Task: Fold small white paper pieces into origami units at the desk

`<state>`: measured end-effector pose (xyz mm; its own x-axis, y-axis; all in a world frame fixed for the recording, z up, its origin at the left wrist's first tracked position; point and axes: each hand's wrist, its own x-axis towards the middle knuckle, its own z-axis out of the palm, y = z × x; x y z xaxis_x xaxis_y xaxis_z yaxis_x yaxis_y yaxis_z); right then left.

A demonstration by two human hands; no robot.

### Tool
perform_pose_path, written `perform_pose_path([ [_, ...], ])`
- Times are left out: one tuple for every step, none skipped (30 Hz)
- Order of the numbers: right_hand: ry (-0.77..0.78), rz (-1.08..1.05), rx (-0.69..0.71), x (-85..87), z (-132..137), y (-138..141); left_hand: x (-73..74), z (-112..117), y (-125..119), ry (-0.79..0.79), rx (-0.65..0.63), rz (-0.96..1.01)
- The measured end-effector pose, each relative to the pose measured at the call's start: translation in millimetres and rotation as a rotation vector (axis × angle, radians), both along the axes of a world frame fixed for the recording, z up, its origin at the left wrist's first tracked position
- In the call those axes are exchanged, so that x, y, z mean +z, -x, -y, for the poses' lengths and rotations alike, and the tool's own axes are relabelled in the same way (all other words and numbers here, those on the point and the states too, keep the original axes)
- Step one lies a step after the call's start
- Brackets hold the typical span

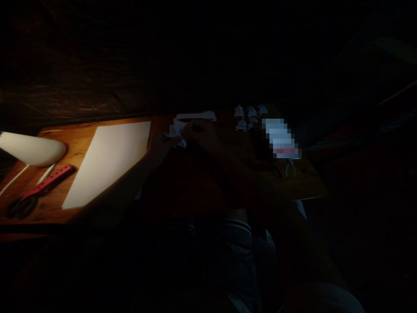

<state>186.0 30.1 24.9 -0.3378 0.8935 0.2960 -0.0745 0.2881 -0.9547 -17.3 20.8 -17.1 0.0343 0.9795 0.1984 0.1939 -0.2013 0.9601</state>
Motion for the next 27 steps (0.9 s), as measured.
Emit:
perform_pose_path([
  [-0.007,-0.002,-0.001,0.3,0.3,-0.1,-0.3,0.1,0.1,0.008,0.002,-0.003],
  [-0.011,-0.004,0.0,0.5,0.6,-0.1,-0.6,0.2,0.3,0.015,0.002,-0.007],
  [-0.013,-0.005,0.001,0.6,0.8,0.1,-0.9,0.5,0.3,0.019,0.001,-0.009],
  [-0.011,-0.002,0.004,0.7,1.0,0.3,-1.4,0.7,0.3,0.02,-0.001,-0.006],
  [-0.008,0.005,0.009,0.8,1.2,0.6,-2.1,0.8,0.2,0.016,-0.003,0.003],
  [-0.003,0.013,0.015,0.9,1.4,1.0,-2.9,0.8,0.1,0.011,-0.005,0.018],
  [0.004,0.021,0.018,1.0,1.5,1.5,-3.7,0.7,-0.2,0.003,-0.007,0.037],
  [0.013,0.029,0.022,1.1,1.6,1.9,-4.3,0.6,-0.4,-0.006,-0.004,0.059],
  [0.024,0.039,0.027,1.1,1.6,2.4,-4.6,0.6,-0.7,-0.016,-0.003,0.082],
  [0.035,0.048,0.034,1.0,1.4,2.7,-4.4,0.8,-1.0,-0.024,-0.005,0.101],
  [0.045,0.055,0.041,0.9,1.2,3.0,-3.6,1.2,-1.2,-0.03,-0.012,0.117],
  [0.052,0.06,0.049,0.8,0.9,3.2,-2.5,1.7,-1.4,-0.035,-0.021,0.132],
  [0.056,0.066,0.057,0.6,0.6,3.3,-1.0,2.4,-1.5,-0.037,-0.033,0.146],
  [0.058,0.071,0.066,0.4,0.4,3.4,0.6,3.0,-1.6,-0.036,-0.044,0.159],
  [0.06,0.075,0.074,0.2,0.2,3.4,2.0,3.6,-1.7,-0.034,-0.051,0.171],
  [0.06,0.079,0.08,-0.1,0.2,3.5,3.1,3.9,-1.6,-0.032,-0.053,0.183],
  [0.06,0.083,0.087,-0.5,0.3,3.6,3.8,4.1,-1.5,-0.029,-0.053,0.19],
  [0.06,0.085,0.092,-0.8,0.7,3.8,4.1,4.2,-1.4,-0.026,-0.052,0.192],
  [0.057,0.085,0.094,-1.2,1.1,4.0,4.2,4.1,-1.1,-0.024,-0.051,0.189],
  [0.054,0.083,0.093,-1.6,1.6,4.2,4.0,4.1,-0.8,-0.02,-0.051,0.181],
  [0.05,0.082,0.092,-2.0,2.0,4.4,3.9,4.1,-0.4,-0.014,-0.053,0.171],
  [0.044,0.084,0.094,-2.5,2.2,4.6,3.9,4.2,-0.1,-0.005,-0.058,0.159],
  [0.038,0.088,0.096,-3.1,2.1,4.8,4.0,4.4,0.2,0.002,-0.065,0.148],
  [0.03,0.093,0.099,-3.9,1.8,4.8,4.3,4.7,0.4,0.007,-0.073,0.14],
  [0.022,0.097,0.1,-4.8,1.2,4.8,4.5,5.0,0.5,0.009,-0.084,0.135],
  [0.015,0.097,0.098,-5.8,0.4,4.8,4.6,5.2,0.6,0.007,-0.095,0.132],
  [0.012,0.094,0.093,-6.8,-0.5,4.6,4.5,5.3,0.5,0.002,-0.103,0.127],
])
